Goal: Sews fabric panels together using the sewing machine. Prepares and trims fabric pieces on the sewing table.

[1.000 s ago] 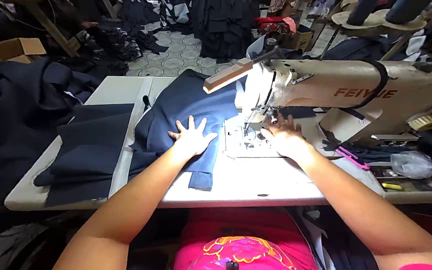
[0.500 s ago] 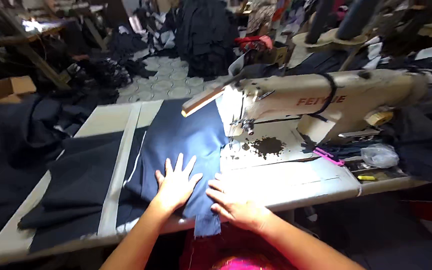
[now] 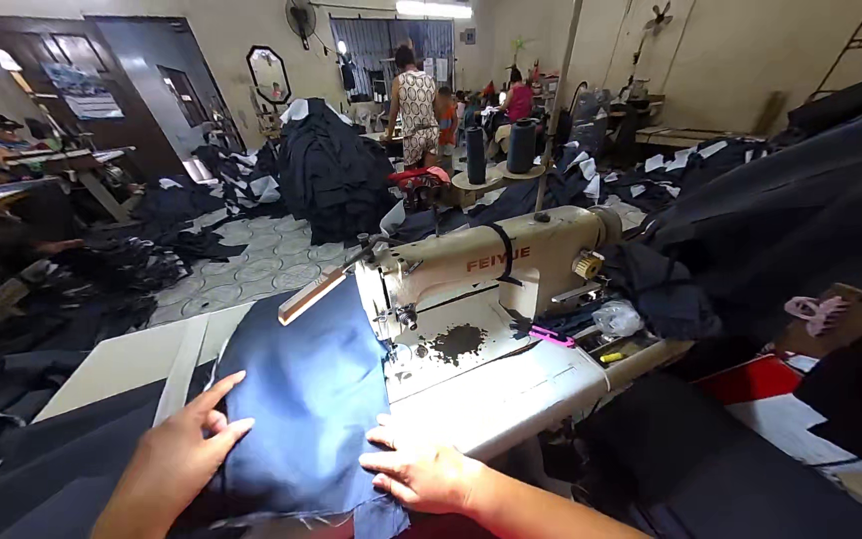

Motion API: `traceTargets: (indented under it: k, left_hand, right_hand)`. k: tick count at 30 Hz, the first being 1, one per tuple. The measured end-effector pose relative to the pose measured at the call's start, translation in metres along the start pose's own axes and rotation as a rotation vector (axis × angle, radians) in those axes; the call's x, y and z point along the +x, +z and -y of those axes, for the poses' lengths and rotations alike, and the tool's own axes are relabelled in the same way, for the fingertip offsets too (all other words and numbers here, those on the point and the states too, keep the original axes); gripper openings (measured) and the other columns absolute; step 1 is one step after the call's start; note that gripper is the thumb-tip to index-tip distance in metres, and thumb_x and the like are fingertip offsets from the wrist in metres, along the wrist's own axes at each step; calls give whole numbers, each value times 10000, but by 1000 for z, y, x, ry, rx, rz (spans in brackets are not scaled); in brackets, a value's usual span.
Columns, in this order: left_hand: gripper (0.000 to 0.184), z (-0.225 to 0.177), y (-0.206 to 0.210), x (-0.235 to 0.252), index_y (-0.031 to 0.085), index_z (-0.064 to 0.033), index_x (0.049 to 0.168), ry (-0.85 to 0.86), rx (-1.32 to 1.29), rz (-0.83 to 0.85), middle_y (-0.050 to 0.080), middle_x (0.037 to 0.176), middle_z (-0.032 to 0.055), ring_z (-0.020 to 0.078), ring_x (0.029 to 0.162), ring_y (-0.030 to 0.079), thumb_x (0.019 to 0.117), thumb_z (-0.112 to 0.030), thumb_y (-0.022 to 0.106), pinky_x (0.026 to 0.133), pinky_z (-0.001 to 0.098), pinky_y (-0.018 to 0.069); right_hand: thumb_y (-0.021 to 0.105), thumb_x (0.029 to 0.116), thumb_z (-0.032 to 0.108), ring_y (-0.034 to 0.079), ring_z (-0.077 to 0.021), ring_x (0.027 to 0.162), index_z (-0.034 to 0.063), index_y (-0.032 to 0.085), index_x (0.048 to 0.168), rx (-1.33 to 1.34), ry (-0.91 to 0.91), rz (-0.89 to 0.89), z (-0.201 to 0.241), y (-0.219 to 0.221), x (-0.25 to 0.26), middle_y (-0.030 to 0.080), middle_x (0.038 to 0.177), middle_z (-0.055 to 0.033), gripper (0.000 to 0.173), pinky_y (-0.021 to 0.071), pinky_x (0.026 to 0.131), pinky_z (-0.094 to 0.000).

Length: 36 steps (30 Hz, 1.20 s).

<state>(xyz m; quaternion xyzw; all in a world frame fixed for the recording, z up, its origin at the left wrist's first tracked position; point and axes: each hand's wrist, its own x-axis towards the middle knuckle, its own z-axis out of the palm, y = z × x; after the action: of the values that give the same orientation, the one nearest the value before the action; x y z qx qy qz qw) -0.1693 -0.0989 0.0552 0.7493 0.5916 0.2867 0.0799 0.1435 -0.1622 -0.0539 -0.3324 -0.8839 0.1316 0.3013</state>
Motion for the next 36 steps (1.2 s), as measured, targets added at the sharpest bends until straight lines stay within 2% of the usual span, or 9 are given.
traceTargets:
  k: [4,7,11,15,19,24,31,33,36]
  left_hand:
    - [377,-23,-29,-2,676,-28,1312,-257,348,105,641,1251,336,551,1170,601,942,-96,693,949,744,446]
    - [505,-57,10,-1,584,25,1407,82,254,9,563,1383,341,532,1299,534,1002,-268,654,1032,697,433]
    - [758,-81,93,-13,273,-260,1644,104,194,329,145,1721,145,485,1561,99,1007,-667,335,1105,826,158]
    - [765,-65,114,-14,148,-359,1657,-40,359,590,64,1737,113,477,1570,7,1001,-743,229,1114,832,85]
    - [647,-79,117,24,331,-250,1624,76,327,453,243,1703,101,417,1576,132,1078,-580,228,1158,786,68]
    - [670,-52,142,61,221,-314,1652,-32,280,476,142,1734,22,411,1588,43,1063,-633,217,1129,823,40]
    - [697,-26,131,46,193,-318,1657,-92,354,447,92,1741,46,433,1582,43,1051,-659,222,1115,831,64]
    - [654,-34,129,41,351,-254,1615,-12,346,376,211,1702,156,468,1539,212,1065,-605,312,1130,766,205]
    - [606,-65,127,30,680,-45,1289,32,308,268,577,1343,255,445,1246,559,1004,-548,499,979,590,491]
  right_hand:
    - [515,1050,182,479,-395,1426,56,707,1296,18,61,11,8,-1,-14,605,1426,-212,336,371,1188,-531]
    - [512,1051,225,528,-354,1397,107,715,1298,-111,26,-86,8,9,-17,634,1415,-153,341,431,1146,-522]
    - [492,1058,308,526,-365,1395,140,706,1313,-158,-32,-106,12,14,-23,633,1422,-130,373,441,1121,-566]
    - [536,1036,387,507,-347,1414,164,680,1361,-177,-101,-69,8,16,-27,603,1464,-120,420,418,1146,-540]
    - [619,977,465,499,-397,1411,127,677,1363,-104,-105,-37,13,18,-22,602,1455,-160,516,432,1132,-553]
    - [738,876,503,483,-425,1416,108,665,1366,-97,-113,-32,16,26,-16,589,1461,-181,634,425,1138,-561]
    - [824,830,278,514,-388,1396,114,682,1342,-91,-174,-44,26,37,-4,625,1417,-168,556,442,1142,-498]
    - [794,861,245,545,-369,1373,135,705,1314,-113,-173,-92,28,42,-5,649,1391,-145,475,465,1126,-484]
    - [727,922,208,571,-352,1345,152,722,1282,-139,-206,-146,24,45,-6,675,1355,-130,365,472,1117,-482]
